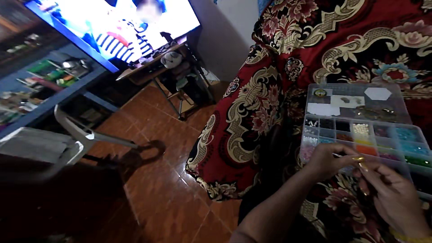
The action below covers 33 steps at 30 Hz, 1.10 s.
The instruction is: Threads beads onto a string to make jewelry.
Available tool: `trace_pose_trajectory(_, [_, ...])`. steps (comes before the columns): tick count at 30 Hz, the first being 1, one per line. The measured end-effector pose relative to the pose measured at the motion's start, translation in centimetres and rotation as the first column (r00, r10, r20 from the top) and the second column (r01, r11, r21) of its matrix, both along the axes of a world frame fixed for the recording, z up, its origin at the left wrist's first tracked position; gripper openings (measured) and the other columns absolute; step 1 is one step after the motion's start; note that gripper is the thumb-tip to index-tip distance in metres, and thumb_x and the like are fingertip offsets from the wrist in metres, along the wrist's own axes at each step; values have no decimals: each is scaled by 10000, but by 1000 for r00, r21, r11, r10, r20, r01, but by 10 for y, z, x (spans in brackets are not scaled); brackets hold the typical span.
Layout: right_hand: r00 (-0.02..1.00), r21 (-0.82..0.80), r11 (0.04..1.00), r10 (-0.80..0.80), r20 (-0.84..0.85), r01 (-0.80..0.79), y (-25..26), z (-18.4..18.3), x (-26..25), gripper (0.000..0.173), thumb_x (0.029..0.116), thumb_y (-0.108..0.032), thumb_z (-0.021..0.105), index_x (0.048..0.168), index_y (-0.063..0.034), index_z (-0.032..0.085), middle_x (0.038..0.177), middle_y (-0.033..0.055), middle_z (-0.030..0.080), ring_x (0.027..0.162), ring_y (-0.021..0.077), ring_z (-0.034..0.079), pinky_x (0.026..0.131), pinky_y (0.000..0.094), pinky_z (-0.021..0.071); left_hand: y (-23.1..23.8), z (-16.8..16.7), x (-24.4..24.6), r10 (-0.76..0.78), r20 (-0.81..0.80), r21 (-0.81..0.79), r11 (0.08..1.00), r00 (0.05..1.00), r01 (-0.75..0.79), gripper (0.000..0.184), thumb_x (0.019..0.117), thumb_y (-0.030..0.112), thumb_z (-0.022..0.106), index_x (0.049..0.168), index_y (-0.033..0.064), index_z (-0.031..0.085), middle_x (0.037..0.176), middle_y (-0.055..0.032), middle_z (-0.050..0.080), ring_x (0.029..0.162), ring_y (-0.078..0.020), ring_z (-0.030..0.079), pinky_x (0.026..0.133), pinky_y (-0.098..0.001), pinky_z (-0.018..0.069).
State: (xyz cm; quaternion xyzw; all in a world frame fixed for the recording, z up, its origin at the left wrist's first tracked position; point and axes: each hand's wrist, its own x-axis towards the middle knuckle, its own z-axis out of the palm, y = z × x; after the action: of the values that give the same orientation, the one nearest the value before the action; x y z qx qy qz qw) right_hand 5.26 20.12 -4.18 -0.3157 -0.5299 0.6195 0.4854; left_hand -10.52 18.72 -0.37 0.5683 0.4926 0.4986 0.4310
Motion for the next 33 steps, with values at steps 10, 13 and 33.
trace_pose_trajectory(10, [997,52,999,3,82,-8,-3,2,1,127,986,-111,546,965,-102,671,723,-122,677,534,-31,583,484,127,498,-3,6,-26,156,-727,39,982,668,-186,158,949,162,697,995,41,788,1009,-169,725,1063,-335,662,981,-532,473])
trace_pose_trajectory(13, [991,84,996,-6,133,-5,-4,3,1,128,978,-129,553,966,-89,674,730,-110,686,571,-26,616,492,130,506,-2,11,-24,-7,-837,-130,974,547,-187,185,935,191,723,1070,80,786,1123,-184,698,1171,-364,600,1020,-557,430])
trace_pose_trajectory(33, [981,212,977,-49,190,8,-3,0,3,156,981,-151,561,984,-61,688,786,-101,710,656,-46,648,569,116,536,-1,13,-13,-87,-913,-203,945,399,-258,215,931,163,721,1097,29,739,1166,-200,670,1175,-370,593,1000,-542,441])
